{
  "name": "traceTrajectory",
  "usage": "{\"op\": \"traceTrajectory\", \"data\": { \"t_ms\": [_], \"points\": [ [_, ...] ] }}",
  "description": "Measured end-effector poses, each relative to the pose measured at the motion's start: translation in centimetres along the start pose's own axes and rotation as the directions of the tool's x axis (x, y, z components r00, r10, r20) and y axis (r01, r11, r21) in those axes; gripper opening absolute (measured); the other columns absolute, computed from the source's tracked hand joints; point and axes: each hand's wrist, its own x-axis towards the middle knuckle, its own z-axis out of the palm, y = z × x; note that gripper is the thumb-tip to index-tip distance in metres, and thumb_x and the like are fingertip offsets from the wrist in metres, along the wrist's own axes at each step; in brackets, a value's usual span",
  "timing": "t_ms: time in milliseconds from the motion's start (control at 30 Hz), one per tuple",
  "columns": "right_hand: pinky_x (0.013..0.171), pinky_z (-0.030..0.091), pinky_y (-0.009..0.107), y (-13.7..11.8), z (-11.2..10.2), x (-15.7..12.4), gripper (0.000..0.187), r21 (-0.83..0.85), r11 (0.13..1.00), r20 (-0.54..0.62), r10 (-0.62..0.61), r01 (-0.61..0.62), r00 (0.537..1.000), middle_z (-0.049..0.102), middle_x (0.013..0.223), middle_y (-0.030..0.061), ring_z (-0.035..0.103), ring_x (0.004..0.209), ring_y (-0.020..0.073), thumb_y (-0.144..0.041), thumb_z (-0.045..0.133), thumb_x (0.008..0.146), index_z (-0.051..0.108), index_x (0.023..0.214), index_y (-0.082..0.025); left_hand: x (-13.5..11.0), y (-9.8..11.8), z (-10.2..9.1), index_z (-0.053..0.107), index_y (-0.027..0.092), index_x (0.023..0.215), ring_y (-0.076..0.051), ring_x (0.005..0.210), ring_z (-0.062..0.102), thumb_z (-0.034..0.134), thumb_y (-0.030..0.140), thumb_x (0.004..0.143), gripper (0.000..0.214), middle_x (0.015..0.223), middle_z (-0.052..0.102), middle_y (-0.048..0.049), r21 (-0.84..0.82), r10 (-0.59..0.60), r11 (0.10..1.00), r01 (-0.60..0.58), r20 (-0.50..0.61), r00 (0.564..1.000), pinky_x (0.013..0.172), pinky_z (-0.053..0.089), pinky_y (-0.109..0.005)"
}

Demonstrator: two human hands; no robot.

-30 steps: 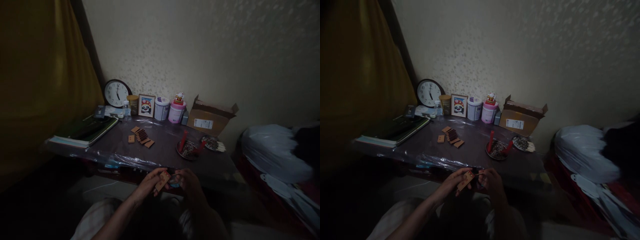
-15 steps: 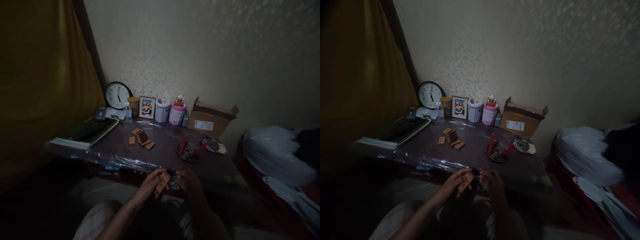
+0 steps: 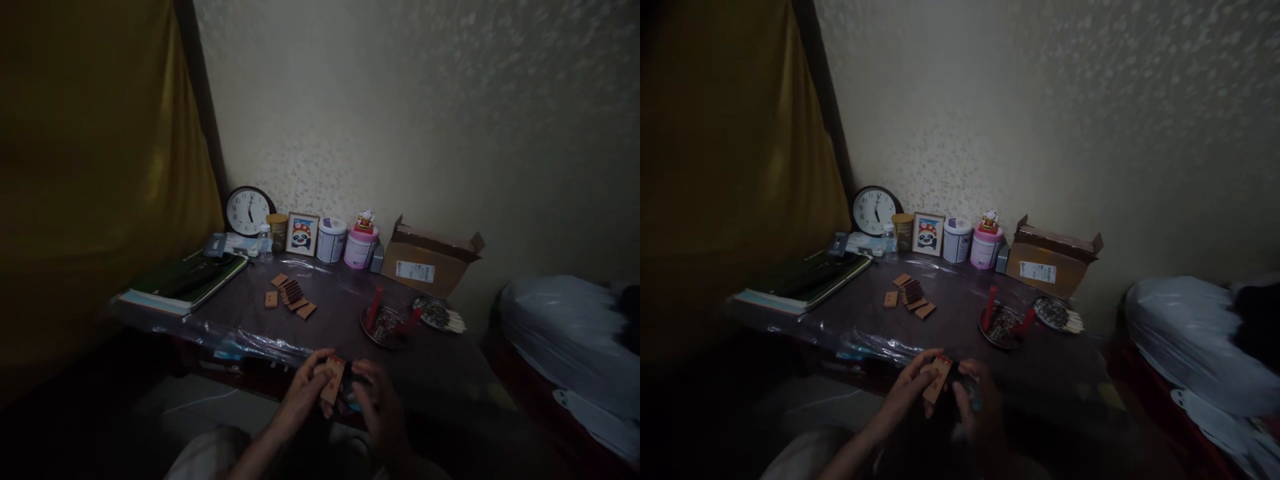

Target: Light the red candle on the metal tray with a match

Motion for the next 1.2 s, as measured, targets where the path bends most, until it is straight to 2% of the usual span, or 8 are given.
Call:
{"op": "traceTrajectory", "data": {
  "t_ms": [100, 200, 300, 500, 700, 1000, 1200],
  "points": [
    [0.094, 0.044, 0.034, 0.1, 0.2, -0.4, 0.041, -0.105, 0.985, 0.104, -0.126, 0.137, 0.987, 0.056, 0.118, 0.0074, 0.054, 0.109, 0.0224, -0.021, 0.062, 0.077, 0.051, 0.116, -0.024, 0.0, 0.0, 0.0, 0.043, 0.019, 0.117, -0.008, 0.037, 0.051, 0.060, 0.043, 0.074, 0.052, 0.070, 0.064, 0.0003, -0.027, 0.020, 0.999, -0.020, 0.000, 1.000, 0.036, 0.041, -0.020],
    [0.097, 0.043, 0.035, -0.3, 0.4, -0.6, 0.055, -0.155, 0.969, 0.128, -0.175, 0.194, 0.976, 0.048, 0.128, 0.0080, 0.048, 0.118, 0.0243, -0.019, 0.064, 0.075, 0.043, 0.125, -0.025, 0.0, 0.1, 0.2, 0.044, 0.019, 0.117, -0.009, 0.037, 0.050, 0.060, 0.045, 0.074, 0.052, 0.067, 0.062, 0.0012, -0.020, 0.030, 0.999, -0.030, 0.001, 1.000, 0.036, 0.040, -0.020],
    [0.100, 0.040, 0.037, -0.7, 0.6, -0.6, 0.060, -0.203, 0.953, 0.152, -0.197, 0.226, 0.968, 0.044, 0.133, 0.0081, 0.043, 0.123, 0.0252, -0.019, 0.063, 0.075, 0.039, 0.129, -0.025, 0.0, 0.2, 0.4, 0.046, 0.018, 0.114, -0.010, 0.044, 0.053, 0.061, 0.042, 0.073, 0.050, 0.068, 0.062, 0.0011, -0.029, 0.041, 0.999, -0.042, -0.014, 0.999, 0.039, 0.040, -0.020],
    [0.101, 0.039, 0.036, -0.7, 0.9, -0.6, 0.059, -0.218, 0.943, 0.205, -0.207, 0.251, 0.957, 0.044, 0.133, 0.0072, 0.042, 0.124, 0.0239, -0.019, 0.063, 0.077, 0.038, 0.129, -0.026, -0.1, 0.2, 0.4, 0.050, 0.018, 0.109, -0.015, 0.063, 0.059, 0.064, 0.036, 0.070, 0.045, 0.075, 0.063, -0.0011, -0.073, 0.067, 0.995, -0.067, -0.005, 0.998, 0.052, 0.042, -0.022],
    [0.102, 0.039, 0.038, -0.8, 1.0, -0.7, 0.061, -0.237, 0.934, 0.237, -0.213, 0.269, 0.948, 0.042, 0.133, 0.0083, 0.041, 0.124, 0.0256, -0.020, 0.064, 0.076, 0.036, 0.130, -0.025, -0.1, 0.3, 0.2, 0.052, 0.020, 0.108, -0.016, 0.067, 0.060, 0.066, 0.035, 0.068, 0.045, 0.079, 0.064, -0.0019, -0.104, 0.049, 0.993, -0.049, -0.005, 0.999, 0.061, 0.043, -0.026],
    [0.100, 0.041, 0.034, -0.9, 1.0, -0.7, 0.058, -0.254, 0.928, 0.238, -0.214, 0.274, 0.947, 0.044, 0.131, 0.0067, 0.044, 0.122, 0.0233, -0.022, 0.062, 0.079, 0.035, 0.130, -0.027, 0.0, 0.2, 0.1, 0.052, 0.018, 0.106, -0.013, 0.058, 0.055, 0.066, 0.039, 0.067, 0.046, 0.070, 0.062, 0.0002, -0.068, 0.052, 0.996, -0.051, 0.007, 0.999, 0.055, 0.039, -0.023],
    [0.101, 0.039, 0.035, -0.5, 0.9, -0.8, 0.057, -0.234, 0.939, 0.233, -0.195, 0.250, 0.953, 0.044, 0.131, 0.0058, 0.043, 0.122, 0.0230, -0.023, 0.063, 0.079, 0.037, 0.129, -0.028, -0.1, 0.3, 0.0, 0.055, 0.017, 0.104, -0.009, 0.051, 0.049, 0.066, 0.043, 0.069, 0.045, 0.065, 0.056, 0.0028, -0.062, 0.047, 0.997, -0.049, -0.028, 0.998, 0.049, 0.036, -0.021]
  ]
}}
